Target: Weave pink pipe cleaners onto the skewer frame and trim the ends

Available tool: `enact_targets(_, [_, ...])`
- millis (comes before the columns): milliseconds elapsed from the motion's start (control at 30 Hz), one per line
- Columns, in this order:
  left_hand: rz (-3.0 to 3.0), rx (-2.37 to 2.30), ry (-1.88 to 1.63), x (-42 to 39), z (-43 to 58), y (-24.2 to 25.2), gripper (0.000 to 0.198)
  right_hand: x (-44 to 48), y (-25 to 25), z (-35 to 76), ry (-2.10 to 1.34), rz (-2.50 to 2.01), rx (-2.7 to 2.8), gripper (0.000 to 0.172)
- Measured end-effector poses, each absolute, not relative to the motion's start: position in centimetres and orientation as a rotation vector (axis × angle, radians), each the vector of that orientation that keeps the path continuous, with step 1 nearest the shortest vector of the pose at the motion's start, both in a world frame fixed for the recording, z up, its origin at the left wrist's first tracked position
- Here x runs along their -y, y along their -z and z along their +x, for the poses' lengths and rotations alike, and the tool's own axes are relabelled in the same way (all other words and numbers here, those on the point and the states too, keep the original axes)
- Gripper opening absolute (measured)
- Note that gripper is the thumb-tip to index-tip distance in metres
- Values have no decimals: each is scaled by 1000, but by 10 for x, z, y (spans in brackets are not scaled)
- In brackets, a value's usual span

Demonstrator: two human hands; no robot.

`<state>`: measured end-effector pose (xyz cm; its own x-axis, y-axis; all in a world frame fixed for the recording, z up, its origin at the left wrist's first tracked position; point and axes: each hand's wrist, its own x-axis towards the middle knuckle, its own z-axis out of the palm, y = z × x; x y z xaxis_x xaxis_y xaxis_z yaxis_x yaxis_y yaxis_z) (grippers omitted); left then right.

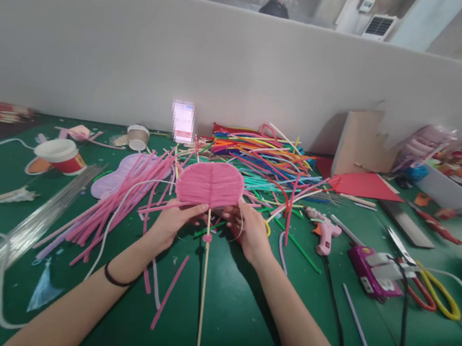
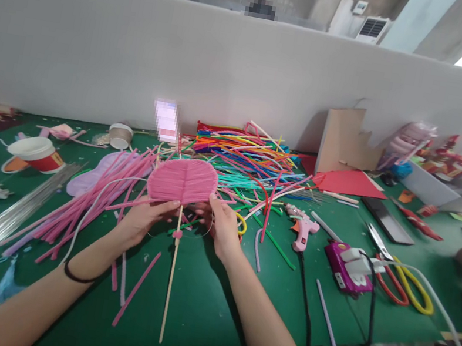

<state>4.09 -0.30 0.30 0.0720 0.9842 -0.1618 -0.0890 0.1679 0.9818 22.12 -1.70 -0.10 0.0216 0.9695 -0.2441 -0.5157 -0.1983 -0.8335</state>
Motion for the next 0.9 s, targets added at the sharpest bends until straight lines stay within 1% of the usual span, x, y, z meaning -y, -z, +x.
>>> enact_targets(200, [1085, -1180, -1041, 6, 43, -2, 24, 17, 2, 229, -1291, -1181, 841, 42])
enact_targets(333, [1105, -1214, -1041, 10, 45, -4, 25, 15, 6, 235, -1000, -1389, 1110, 44])
enact_targets(433, [1100, -1244, -1044, 13, 51, -7, 26, 14, 8, 239, -757, -1508, 1271, 41])
enact_targets(600, [981, -1208, -1016, 29, 53, -12, 31, 12, 10, 243, -571, -1577, 1444, 37])
enact_targets(667, [886, -1095, -928, 47, 44, -14, 35, 11, 10, 243, -553, -1606, 1547, 37])
enact_targets(767, [819, -986, -693, 88, 18, -16, 42, 10, 12, 241, -620, -1548, 1706, 39])
enact_targets(833, [855, -961, -418, 116, -8, -19, 45, 11, 14, 239, -671, -1436, 1820, 39])
enact_targets(900, [970, -922, -125, 136, -37, -27, 43, 12, 16, 237, -698, -1338, 1921, 38])
